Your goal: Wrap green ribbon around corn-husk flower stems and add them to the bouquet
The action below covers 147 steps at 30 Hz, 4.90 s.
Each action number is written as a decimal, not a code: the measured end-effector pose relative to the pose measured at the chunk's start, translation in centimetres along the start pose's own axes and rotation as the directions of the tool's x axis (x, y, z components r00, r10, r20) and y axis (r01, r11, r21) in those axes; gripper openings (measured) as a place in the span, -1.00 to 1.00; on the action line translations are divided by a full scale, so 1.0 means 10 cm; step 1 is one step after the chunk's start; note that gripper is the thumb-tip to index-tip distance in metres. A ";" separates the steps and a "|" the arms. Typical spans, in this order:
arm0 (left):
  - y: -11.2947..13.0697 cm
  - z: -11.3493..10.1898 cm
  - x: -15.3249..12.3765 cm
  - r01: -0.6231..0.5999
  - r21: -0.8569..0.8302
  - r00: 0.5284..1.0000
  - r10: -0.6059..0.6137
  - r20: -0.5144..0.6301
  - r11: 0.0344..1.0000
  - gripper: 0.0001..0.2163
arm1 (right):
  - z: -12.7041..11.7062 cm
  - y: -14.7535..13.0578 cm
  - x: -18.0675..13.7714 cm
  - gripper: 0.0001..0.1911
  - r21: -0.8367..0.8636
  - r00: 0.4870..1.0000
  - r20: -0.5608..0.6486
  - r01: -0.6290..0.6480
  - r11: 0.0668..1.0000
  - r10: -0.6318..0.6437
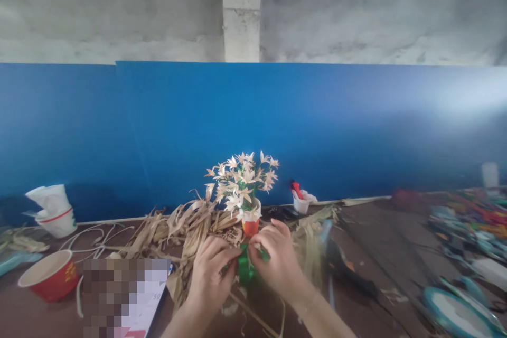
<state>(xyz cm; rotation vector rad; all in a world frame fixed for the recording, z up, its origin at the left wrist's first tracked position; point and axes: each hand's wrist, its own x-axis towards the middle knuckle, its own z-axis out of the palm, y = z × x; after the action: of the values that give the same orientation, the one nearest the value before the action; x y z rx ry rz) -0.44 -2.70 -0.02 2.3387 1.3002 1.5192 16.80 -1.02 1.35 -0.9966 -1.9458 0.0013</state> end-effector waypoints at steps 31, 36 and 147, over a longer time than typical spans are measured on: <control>0.23 0.12 0.08 0.689 -0.718 0.492 -0.665 0.562 -0.098 -0.77 | 0.03 -0.02 -0.07 -0.87 -0.188 0.968 -0.062 0.229 0.955 -0.244; 0.21 0.17 0.07 0.658 -0.741 0.578 -0.721 0.382 0.135 -0.74 | 0.06 -0.03 -0.07 -0.89 -0.075 0.986 -0.069 0.145 0.987 -0.150; 0.17 -0.03 0.19 0.622 -0.597 0.754 -0.594 0.280 0.507 -0.83 | 0.03 -0.16 -0.04 -0.92 0.183 0.981 0.049 -0.194 0.964 0.188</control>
<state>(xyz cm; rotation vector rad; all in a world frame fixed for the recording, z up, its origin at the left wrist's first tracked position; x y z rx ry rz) 0.68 -2.63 2.33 1.2455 1.1201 1.3458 15.66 -2.22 1.53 -1.0581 -1.8318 0.3058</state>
